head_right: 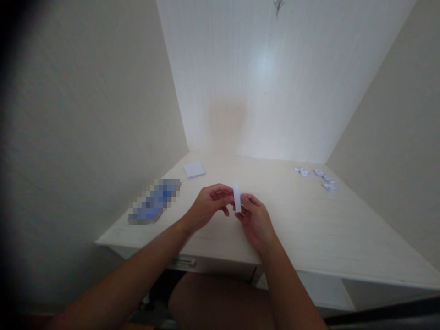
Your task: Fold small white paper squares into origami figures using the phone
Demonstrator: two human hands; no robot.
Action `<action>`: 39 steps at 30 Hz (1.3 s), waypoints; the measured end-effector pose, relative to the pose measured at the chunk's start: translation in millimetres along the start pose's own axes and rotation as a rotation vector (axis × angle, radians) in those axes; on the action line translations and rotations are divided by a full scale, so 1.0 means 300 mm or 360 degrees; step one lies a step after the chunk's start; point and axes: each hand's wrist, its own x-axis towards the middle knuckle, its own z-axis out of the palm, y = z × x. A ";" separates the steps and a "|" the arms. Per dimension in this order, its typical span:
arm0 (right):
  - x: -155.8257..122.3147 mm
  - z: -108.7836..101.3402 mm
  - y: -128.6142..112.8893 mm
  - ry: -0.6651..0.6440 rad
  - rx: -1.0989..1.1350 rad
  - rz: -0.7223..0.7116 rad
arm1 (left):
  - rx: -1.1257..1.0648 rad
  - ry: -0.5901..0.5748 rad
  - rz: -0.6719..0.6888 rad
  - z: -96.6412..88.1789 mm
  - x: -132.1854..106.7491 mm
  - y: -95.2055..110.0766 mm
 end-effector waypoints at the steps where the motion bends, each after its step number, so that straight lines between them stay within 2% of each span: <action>1: 0.001 -0.001 0.001 -0.0006 0.0002 0.0004 | 0.0001 -0.0001 -0.0002 0.001 0.000 0.001; 17: -0.002 -0.003 0.001 0.0015 0.0009 0.0013 | 0.0016 -0.0052 0.0017 0.003 -0.002 0.005; 39: -0.009 0.002 0.007 -0.0107 0.0084 0.0123 | -0.0033 -0.0139 0.0014 -0.008 0.003 -0.021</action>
